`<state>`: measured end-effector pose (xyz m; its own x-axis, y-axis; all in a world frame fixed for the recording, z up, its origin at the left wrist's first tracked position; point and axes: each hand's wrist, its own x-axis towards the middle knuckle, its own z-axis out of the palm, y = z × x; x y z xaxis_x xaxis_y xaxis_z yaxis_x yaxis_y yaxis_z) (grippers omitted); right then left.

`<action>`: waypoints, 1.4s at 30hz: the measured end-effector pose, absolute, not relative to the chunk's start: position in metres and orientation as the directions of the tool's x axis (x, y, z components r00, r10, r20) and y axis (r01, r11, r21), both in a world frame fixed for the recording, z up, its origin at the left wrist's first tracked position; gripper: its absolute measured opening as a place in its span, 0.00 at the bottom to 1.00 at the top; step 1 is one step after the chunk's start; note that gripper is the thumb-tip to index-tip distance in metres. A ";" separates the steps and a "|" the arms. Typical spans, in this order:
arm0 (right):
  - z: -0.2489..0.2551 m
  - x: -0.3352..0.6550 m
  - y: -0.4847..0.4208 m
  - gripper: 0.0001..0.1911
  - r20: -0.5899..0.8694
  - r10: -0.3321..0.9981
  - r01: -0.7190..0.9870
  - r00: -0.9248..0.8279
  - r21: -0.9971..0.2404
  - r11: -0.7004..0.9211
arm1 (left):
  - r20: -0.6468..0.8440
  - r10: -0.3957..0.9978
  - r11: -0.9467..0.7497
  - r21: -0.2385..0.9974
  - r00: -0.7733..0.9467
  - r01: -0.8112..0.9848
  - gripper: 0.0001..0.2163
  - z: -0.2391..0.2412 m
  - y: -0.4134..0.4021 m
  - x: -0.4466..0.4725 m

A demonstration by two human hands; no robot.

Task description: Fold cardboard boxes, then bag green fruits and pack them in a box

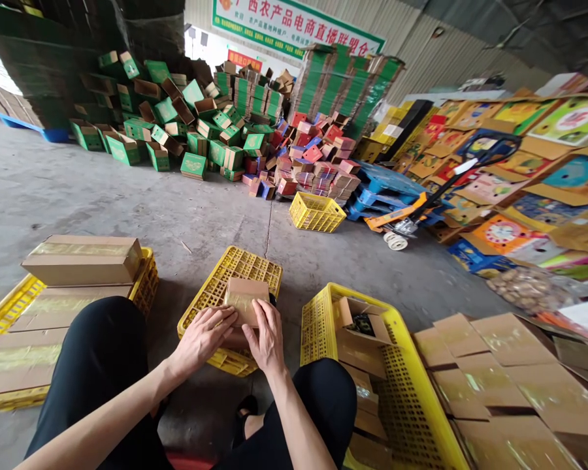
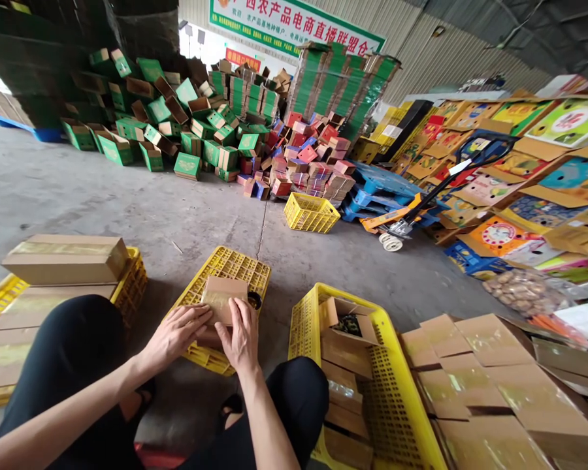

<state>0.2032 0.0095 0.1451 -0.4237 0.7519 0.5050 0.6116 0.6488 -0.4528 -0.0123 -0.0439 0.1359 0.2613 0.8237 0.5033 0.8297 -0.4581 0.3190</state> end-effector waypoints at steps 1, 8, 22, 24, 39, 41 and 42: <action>0.146 0.204 0.010 0.33 0.498 0.751 0.620 -0.435 -0.439 0.650 | 0.503 0.825 -0.454 0.319 0.258 0.832 0.18 0.135 -0.043 -0.015; 0.152 0.205 0.014 0.28 0.511 0.722 0.677 -0.466 -0.320 0.663 | 0.562 0.807 -0.442 0.375 0.179 0.815 0.25 0.121 -0.031 -0.015; 0.180 0.162 0.018 0.22 0.445 0.664 0.613 -0.600 -0.277 0.740 | 0.487 0.853 -0.473 0.573 0.187 0.669 0.22 0.120 -0.024 -0.021; 0.183 0.156 0.024 0.22 0.432 0.666 0.624 -0.608 -0.258 0.737 | 0.479 0.857 -0.474 0.585 0.192 0.658 0.22 0.123 -0.024 -0.021; 0.188 0.149 0.027 0.22 0.366 0.741 0.719 -0.562 -0.227 0.657 | 0.526 0.827 -0.506 0.546 0.197 0.668 0.21 0.118 -0.025 -0.022; 0.180 0.157 0.027 0.24 0.379 0.753 0.743 -0.537 -0.209 0.636 | 0.546 0.817 -0.508 0.533 0.184 0.677 0.21 0.114 -0.025 -0.021; 0.175 0.164 0.028 0.25 0.382 0.766 0.761 -0.516 -0.205 0.615 | 0.559 0.811 -0.509 0.527 0.173 0.681 0.22 0.112 -0.025 -0.021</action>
